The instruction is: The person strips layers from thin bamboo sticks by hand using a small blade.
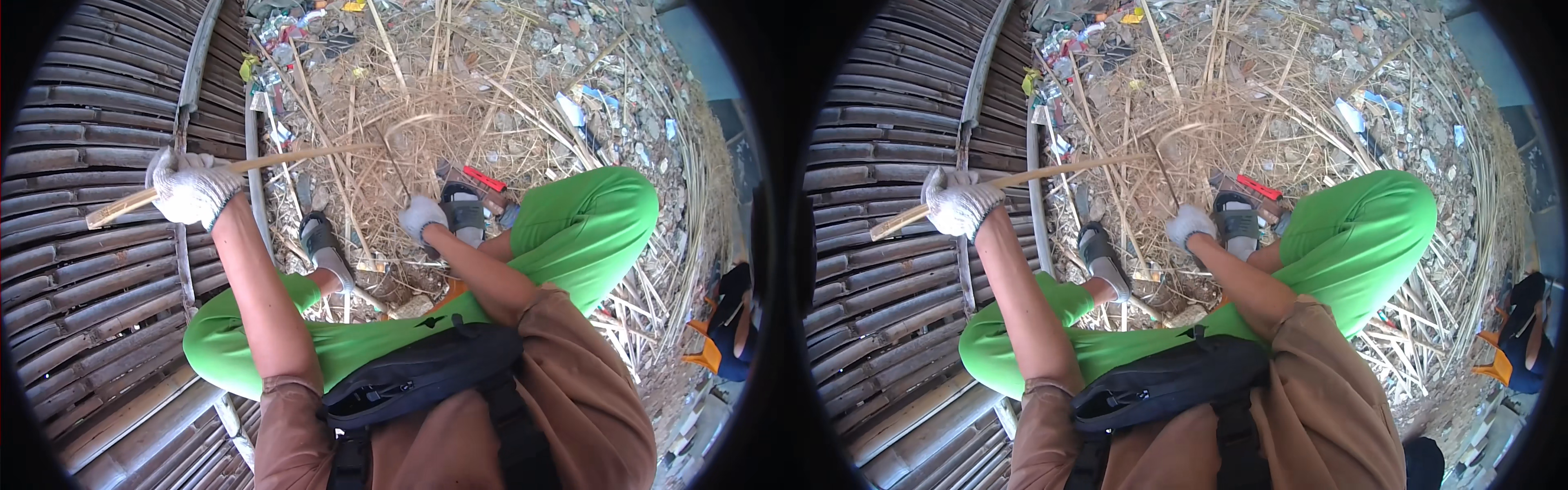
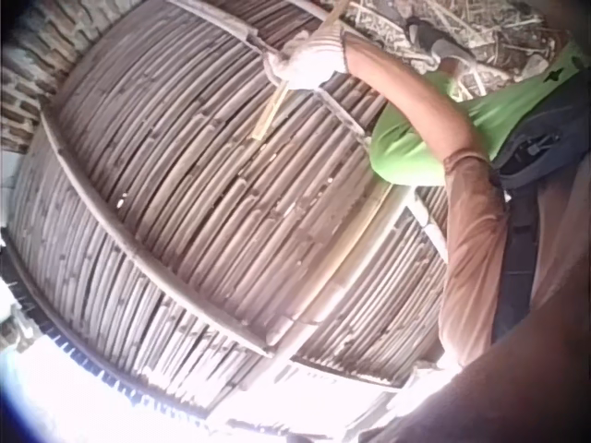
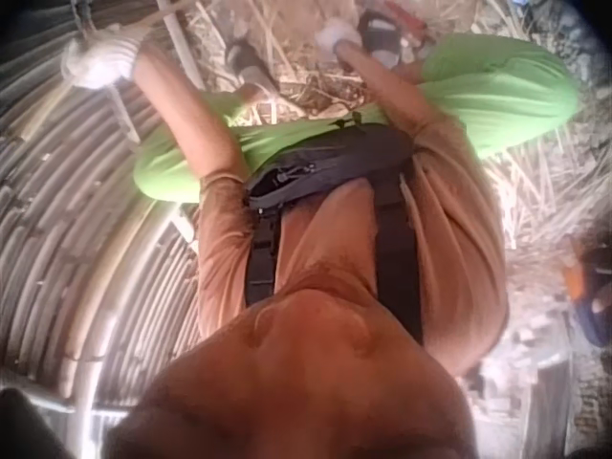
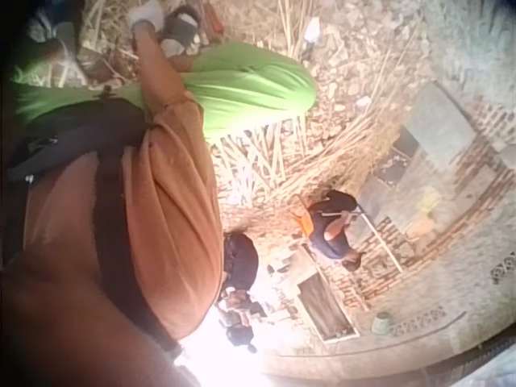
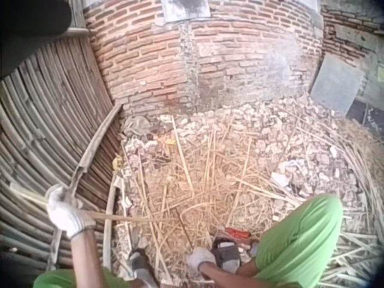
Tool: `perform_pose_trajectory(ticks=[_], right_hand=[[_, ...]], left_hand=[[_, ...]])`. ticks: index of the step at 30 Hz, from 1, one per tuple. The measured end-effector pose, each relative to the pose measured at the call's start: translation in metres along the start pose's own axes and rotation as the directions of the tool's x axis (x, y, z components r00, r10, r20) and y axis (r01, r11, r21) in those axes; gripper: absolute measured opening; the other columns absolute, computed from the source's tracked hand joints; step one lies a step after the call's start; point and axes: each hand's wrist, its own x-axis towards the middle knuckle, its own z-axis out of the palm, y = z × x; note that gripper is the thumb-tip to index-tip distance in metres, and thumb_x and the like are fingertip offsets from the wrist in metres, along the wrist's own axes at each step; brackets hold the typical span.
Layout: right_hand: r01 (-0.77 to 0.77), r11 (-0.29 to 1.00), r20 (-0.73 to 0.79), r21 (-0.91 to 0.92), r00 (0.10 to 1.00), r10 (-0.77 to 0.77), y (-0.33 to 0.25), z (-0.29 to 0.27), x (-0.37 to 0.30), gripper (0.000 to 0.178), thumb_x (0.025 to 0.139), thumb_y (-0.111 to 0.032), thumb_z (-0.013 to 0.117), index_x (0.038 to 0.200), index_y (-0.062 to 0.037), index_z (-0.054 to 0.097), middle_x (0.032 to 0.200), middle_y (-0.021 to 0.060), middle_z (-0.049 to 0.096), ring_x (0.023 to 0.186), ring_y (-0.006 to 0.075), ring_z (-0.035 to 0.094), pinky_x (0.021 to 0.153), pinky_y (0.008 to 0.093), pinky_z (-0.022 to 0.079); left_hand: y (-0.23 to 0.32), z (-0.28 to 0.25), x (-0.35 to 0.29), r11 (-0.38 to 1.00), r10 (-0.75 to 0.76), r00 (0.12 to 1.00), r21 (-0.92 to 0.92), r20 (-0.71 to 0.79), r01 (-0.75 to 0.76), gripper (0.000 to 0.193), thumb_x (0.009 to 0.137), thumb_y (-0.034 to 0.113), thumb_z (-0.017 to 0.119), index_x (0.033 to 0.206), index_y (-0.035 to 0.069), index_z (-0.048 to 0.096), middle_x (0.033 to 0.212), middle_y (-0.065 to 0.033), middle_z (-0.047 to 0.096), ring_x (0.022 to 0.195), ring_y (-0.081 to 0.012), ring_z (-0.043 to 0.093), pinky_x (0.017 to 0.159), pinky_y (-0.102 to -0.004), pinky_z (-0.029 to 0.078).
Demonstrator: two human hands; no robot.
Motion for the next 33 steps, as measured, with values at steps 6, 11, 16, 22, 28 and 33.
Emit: perform_pose_trajectory(ticks=[6,11,16,22,28,33], right_hand=[[0.322,0.941,-0.113,0.099,0.944,-0.311,-0.092,-0.007,-0.047,0.038,0.093,-0.034,0.063,0.113,-0.0045,0.076,0.106,0.0266,0.076,0.098,0.0419,0.076,0.091,0.0515,0.060],[-0.086,0.992,-0.045,0.094,0.995,0.091,0.031,0.021,0.031,0.047,0.097,-0.038,0.058,0.111,0.0034,0.075,0.107,0.0314,0.074,0.102,0.0441,0.075,0.093,0.0515,0.059],[-0.071,0.997,0.080,0.020,0.994,0.069,0.013,0.015,0.027,0.042,0.089,-0.033,0.063,0.109,0.0003,0.079,0.115,0.0297,0.074,0.110,0.0423,0.074,0.096,0.0490,0.060],[-0.021,0.999,0.091,0.026,0.996,0.018,0.025,0.007,0.029,0.053,0.094,-0.040,0.058,0.107,0.0084,0.075,0.104,0.0328,0.074,0.101,0.0434,0.075,0.090,0.0475,0.060],[-0.082,0.993,0.130,0.081,0.989,0.071,0.021,-0.009,0.024,0.045,0.089,-0.033,0.064,0.115,0.0024,0.077,0.119,0.0282,0.074,0.110,0.0422,0.074,0.094,0.0475,0.060],[0.142,0.955,0.032,0.260,0.987,-0.155,-0.088,-0.059,-0.042,0.044,0.090,-0.034,0.062,0.112,0.0018,0.076,0.107,0.0302,0.075,0.102,0.0437,0.075,0.091,0.0493,0.060]], left_hand=[[0.004,-0.010,0.014,0.999,0.032,0.999,0.025,0.015,-0.033,0.015,0.082,0.005,0.066,0.073,0.009,0.054,0.061,-0.0008,0.038,0.048,-0.0143,0.033,0.047,-0.0308,0.026],[-0.002,0.007,-0.014,0.999,-0.017,0.999,0.051,0.045,0.015,0.008,0.085,0.007,0.066,0.080,0.007,0.060,0.061,0.0019,0.036,0.049,-0.0127,0.029,0.049,-0.0319,0.026],[0.010,0.001,-0.007,0.974,-0.086,0.752,-0.104,0.653,0.201,0.024,0.091,0.015,0.064,0.109,-0.001,0.063,0.071,-0.0024,0.048,0.065,-0.0161,0.045,0.065,-0.0350,0.043],[0.010,0.002,0.001,0.877,-0.072,0.410,-0.137,0.909,0.460,0.037,0.098,0.027,0.070,0.123,0.000,0.069,0.092,-0.0071,0.054,0.093,-0.0265,0.053,0.094,-0.0505,0.049],[0.009,0.009,-0.008,0.924,-0.073,0.284,-0.043,0.956,0.379,0.030,0.104,0.037,0.069,0.098,0.009,0.065,0.106,-0.0079,0.062,0.092,-0.0223,0.058,0.086,-0.0444,0.050],[0.002,0.015,-0.023,0.917,-0.032,0.396,-0.130,0.918,0.376,0.041,0.106,0.042,0.064,0.082,0.011,0.053,0.071,0.0025,0.036,0.059,-0.0121,0.031,0.053,-0.0291,0.031]])
